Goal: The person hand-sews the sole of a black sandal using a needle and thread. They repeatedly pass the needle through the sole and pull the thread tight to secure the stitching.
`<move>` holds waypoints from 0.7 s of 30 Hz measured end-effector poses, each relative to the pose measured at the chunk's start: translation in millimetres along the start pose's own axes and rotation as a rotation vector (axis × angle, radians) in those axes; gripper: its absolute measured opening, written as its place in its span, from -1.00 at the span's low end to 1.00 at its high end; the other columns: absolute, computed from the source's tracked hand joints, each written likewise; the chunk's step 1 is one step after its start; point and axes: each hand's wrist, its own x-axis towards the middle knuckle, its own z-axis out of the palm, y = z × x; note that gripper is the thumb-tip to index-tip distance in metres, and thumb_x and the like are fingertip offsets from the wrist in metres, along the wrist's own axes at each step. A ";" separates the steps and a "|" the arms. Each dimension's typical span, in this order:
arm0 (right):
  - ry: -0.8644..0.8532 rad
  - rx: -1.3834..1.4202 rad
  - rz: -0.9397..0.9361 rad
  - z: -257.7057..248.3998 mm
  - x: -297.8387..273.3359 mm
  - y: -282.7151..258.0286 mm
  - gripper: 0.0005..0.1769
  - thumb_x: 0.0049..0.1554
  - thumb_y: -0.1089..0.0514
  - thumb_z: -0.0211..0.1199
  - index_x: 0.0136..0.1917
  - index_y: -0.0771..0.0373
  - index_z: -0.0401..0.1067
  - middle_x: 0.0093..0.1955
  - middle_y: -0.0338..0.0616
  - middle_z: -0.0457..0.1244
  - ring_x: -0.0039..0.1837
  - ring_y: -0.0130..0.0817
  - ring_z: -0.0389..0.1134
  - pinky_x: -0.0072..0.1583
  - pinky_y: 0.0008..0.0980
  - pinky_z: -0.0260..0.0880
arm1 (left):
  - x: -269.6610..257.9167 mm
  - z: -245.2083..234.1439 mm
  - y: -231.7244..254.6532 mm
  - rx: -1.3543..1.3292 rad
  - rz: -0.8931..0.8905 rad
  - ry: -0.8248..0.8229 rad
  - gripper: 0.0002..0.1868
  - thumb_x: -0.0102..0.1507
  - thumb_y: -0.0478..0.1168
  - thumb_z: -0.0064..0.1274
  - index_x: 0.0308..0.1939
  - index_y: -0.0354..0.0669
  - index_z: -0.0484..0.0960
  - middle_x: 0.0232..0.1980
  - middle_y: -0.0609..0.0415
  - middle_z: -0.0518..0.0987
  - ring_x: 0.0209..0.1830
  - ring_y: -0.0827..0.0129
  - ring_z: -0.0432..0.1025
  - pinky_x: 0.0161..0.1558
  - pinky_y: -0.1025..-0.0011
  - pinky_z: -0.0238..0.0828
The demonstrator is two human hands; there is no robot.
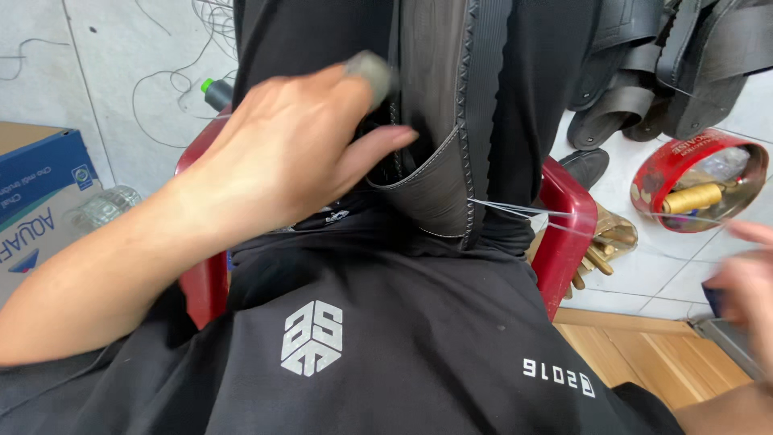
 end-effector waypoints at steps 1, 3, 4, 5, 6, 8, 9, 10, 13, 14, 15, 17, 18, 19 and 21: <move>0.268 -0.355 -0.410 69.6 -70.8 -32.7 -0.47 0.26 0.34 -0.03 0.49 0.33 0.30 -0.28 -0.03 0.19 -0.39 -0.35 0.04 -0.29 -0.38 0.10 | -7.2 -4.1 -3.5 -0.010 -0.083 -0.148 -0.64 0.41 0.00 -0.01 -0.15 -0.27 0.36 -0.31 -0.09 0.42 -0.43 -0.18 0.37 -0.52 -0.04 0.24; 0.169 -0.523 -0.473 81.3 -78.5 -51.5 -0.41 0.13 0.18 0.11 0.45 0.12 0.33 -0.39 -0.17 0.15 -0.40 -0.40 -0.04 -0.29 -0.50 0.06 | -21.2 -14.4 -1.6 -0.024 -0.104 -0.163 -0.65 0.39 -0.01 -0.03 -0.03 -0.25 0.40 -0.27 -0.07 0.47 -0.42 -0.13 0.40 -0.53 -0.01 0.28; 0.069 -0.691 -0.534 87.1 -82.0 -61.3 -0.33 -0.01 0.03 0.25 0.41 -0.09 0.37 -0.49 -0.31 0.11 -0.41 -0.45 -0.13 -0.29 -0.61 0.01 | -29.1 -19.3 -0.7 -0.038 -0.123 -0.176 -0.62 0.36 -0.02 -0.04 0.09 -0.24 0.44 -0.23 -0.05 0.52 -0.40 -0.09 0.44 -0.54 0.03 0.33; 0.065 -0.696 -0.537 86.1 -80.7 -63.2 -0.33 -0.01 0.03 0.25 0.41 -0.09 0.37 -0.49 -0.31 0.11 -0.41 -0.45 -0.13 -0.29 -0.61 0.01 | -35.7 -16.3 -3.2 -0.039 -0.128 -0.172 -0.62 0.36 -0.02 -0.04 0.09 -0.24 0.44 -0.23 -0.05 0.52 -0.40 -0.09 0.44 -0.54 0.03 0.33; -0.026 -0.670 -0.595 85.0 -77.9 -66.4 -0.30 -0.14 0.05 0.35 0.32 -0.04 0.43 -0.12 -0.40 0.26 -0.15 -0.59 0.17 -0.12 -0.66 0.20 | -42.7 -14.1 -5.8 -0.025 -0.255 -0.290 -0.63 0.35 0.07 0.00 -0.19 -0.18 0.39 -0.37 0.04 0.52 -0.44 -0.01 0.44 -0.50 0.08 0.33; -0.120 -0.649 -0.655 74.6 -70.4 -66.9 -0.28 -0.26 0.07 0.46 0.23 0.01 0.50 0.24 -0.48 0.41 0.12 -0.74 0.46 0.05 -0.70 0.38 | -55.5 -11.6 -15.5 -0.013 -0.386 -0.402 -0.49 0.34 0.17 0.05 -0.46 -0.12 0.34 -0.50 0.14 0.52 -0.48 0.08 0.45 -0.45 0.12 0.33; -0.133 -0.678 -0.586 65.0 -65.2 -64.2 -0.38 -0.30 0.02 0.50 0.11 -0.13 0.61 -0.16 -0.45 0.41 -0.19 -0.63 0.37 -0.14 -0.65 0.36 | -61.0 -10.9 -22.8 -0.122 -0.292 -0.248 -0.64 0.33 0.01 0.07 -0.40 -0.15 0.44 -0.54 0.11 0.48 -0.54 0.16 0.39 -0.44 0.19 0.31; -0.146 -0.705 -0.513 55.5 -61.1 -60.4 -0.47 -0.33 -0.03 0.54 -0.01 -0.27 0.72 -0.56 -0.41 0.42 -0.50 -0.52 0.28 -0.32 -0.59 0.33 | -66.1 -9.7 -30.1 -0.228 -0.196 -0.095 -0.79 0.33 -0.15 0.08 -0.34 -0.18 0.54 -0.57 0.08 0.44 -0.59 0.24 0.33 -0.43 0.26 0.30; -0.160 -0.612 -0.472 -19.1 -11.6 19.4 -0.43 -0.36 0.03 0.51 0.01 -0.08 0.73 -0.58 -0.31 0.39 -0.46 -0.51 0.30 -0.31 -0.53 0.26 | -144.1 -18.0 -164.2 -0.415 0.080 0.222 -0.80 0.46 -0.36 -0.21 -0.13 -0.51 0.45 -0.04 -0.32 0.48 0.11 -0.14 0.46 0.28 -0.05 0.41; -0.163 -0.612 -0.476 -16.5 -4.2 36.8 -0.43 -0.36 0.03 0.51 0.01 -0.08 0.73 -0.58 -0.31 0.39 -0.46 -0.51 0.30 -0.31 -0.53 0.26 | -177.2 -16.7 -205.8 -0.411 0.077 0.223 -0.80 0.46 -0.36 -0.21 -0.13 -0.51 0.45 -0.04 -0.32 0.48 0.11 -0.14 0.46 0.28 -0.05 0.41; -0.089 -0.277 -0.520 -14.7 3.1 54.3 -0.46 -0.17 0.19 0.21 0.14 0.20 0.47 -0.56 -0.29 0.11 -0.49 -0.49 0.05 -0.36 -0.49 0.01 | -218.2 -10.0 -239.1 -0.520 -0.021 0.310 -0.81 0.45 -0.33 -0.24 -0.08 -0.48 0.40 0.01 -0.27 0.44 0.14 -0.08 0.41 0.30 -0.02 0.34; -0.014 0.068 -0.554 8.8 4.4 47.7 -0.49 0.02 0.36 -0.09 0.26 0.50 0.22 -0.55 -0.24 -0.18 -0.52 -0.44 -0.19 -0.41 -0.44 -0.22 | -291.7 38.4 -272.9 -0.732 -0.212 0.478 -0.77 0.43 -0.26 -0.32 0.03 -0.40 0.31 0.10 -0.17 0.36 0.21 0.03 0.31 0.33 0.06 0.21; -0.013 0.113 -0.609 29.0 -2.5 22.8 -0.49 0.03 0.21 -0.01 0.24 0.45 0.26 -0.57 -0.32 -0.12 -0.54 -0.53 -0.17 -0.44 -0.53 -0.21 | -321.5 73.2 -277.5 -0.838 -0.307 0.561 -0.74 0.42 -0.23 -0.35 0.08 -0.36 0.26 0.15 -0.12 0.32 0.25 0.09 0.27 0.34 0.10 0.14; -0.012 0.159 -0.663 48.8 -9.2 -2.6 -0.47 0.03 0.07 0.07 0.22 0.40 0.30 -0.59 -0.39 -0.06 -0.56 -0.62 -0.14 -0.48 -0.62 -0.20 | -353.1 105.2 -278.1 -0.944 -0.404 0.645 -0.69 0.41 -0.19 -0.38 0.14 -0.32 0.22 0.20 -0.06 0.28 0.28 0.15 0.22 0.36 0.14 0.08; 0.019 0.182 -0.646 80.1 -20.6 -37.9 -0.48 0.02 0.10 0.14 0.21 0.40 0.34 -0.53 -0.33 0.03 -0.52 -0.61 -0.08 -0.43 -0.64 -0.12 | -376.7 176.6 -262.8 -1.154 -0.599 0.810 -0.60 0.38 -0.12 -0.45 0.24 -0.24 0.13 0.29 0.05 0.21 0.35 0.28 0.13 0.39 0.22 -0.05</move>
